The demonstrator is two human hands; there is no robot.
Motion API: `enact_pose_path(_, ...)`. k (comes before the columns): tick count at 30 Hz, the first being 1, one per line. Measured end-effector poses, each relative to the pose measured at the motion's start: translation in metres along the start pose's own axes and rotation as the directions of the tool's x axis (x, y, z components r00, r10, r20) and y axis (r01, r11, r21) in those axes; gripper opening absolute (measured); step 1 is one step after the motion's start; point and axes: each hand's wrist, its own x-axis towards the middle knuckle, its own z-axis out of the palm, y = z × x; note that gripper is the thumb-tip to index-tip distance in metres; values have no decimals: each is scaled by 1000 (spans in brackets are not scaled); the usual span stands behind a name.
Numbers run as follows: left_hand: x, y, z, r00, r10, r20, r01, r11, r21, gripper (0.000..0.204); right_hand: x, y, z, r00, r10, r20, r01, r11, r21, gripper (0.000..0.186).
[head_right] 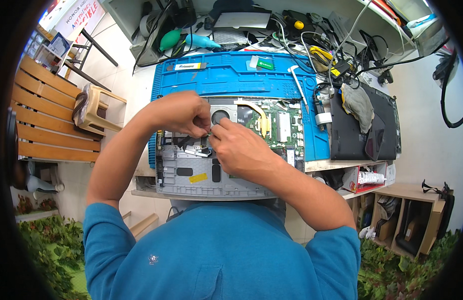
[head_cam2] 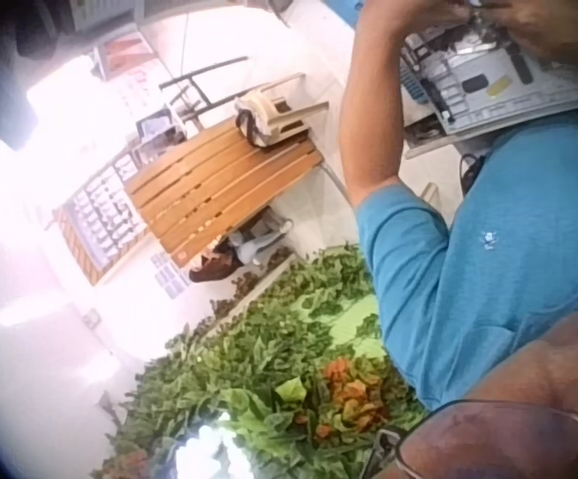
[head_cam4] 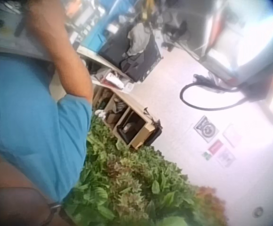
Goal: The person works on the internal components of a disassembled electronic device, likely a laptop, using a screwdriver to tighten screws and manipulate small parts. They handle a white rectangular component, possibly a battery or hard drive, and adjust various connectors and wires on the motherboard.
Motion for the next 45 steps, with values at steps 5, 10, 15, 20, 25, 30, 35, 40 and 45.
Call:
enact_pose_path(5, -7, -7, 11, 995, 40, -90, -51, 990, -133, 17, 1, 0, 3, 999, -34, 16, 34, 999, -28, 19)
enact_pose_path(10, -7, -3, 11, 991, 78, -110, -85, 994, -70, 17, 2, 0, 5, 999, -26, 24, 27, 999, -40, 20)
enact_pose_path(15, -8, -2, 13, 989, 80, -127, -93, 991, -93, 15, -1, -2, 5, 1000, -11, 17, 11, 1000, 12, 20)
enact_pose_path(20, -9, -4, 15, 988, 68, -140, -87, 987, -138, 14, -9, -4, 7, 999, -10, -32, 9, 1000, -30, 28)
enact_pose_path(25, -9, -1, 12, 992, 48, -114, -65, 986, -154, 13, -14, -6, 4, 998, -8, -64, 8, 1000, -7, 31)
enact_pose_path(30, -6, -6, 11, 997, 25, -72, -36, 987, -156, 14, -12, -8, 0, 997, 2, -76, -2, 1000, 8, 22)
enact_pose_path(35, 0, -8, 5, 1000, 24, -5, -24, 990, -139, 16, -13, -8, 0, 998, 34, -50, -32, 999, 43, 37)
enact_pose_path(40, 4, -4, 1, 999, 38, 24, -36, 996, -81, 17, -12, -8, -1, 998, 57, -14, -56, 997, 53, 38)
enact_pose_path(45, 5, 1, -2, 999, 15, 49, -13, 999, -47, 18, -10, -5, 0, 996, 29, -84, -22, 997, 79, 20)
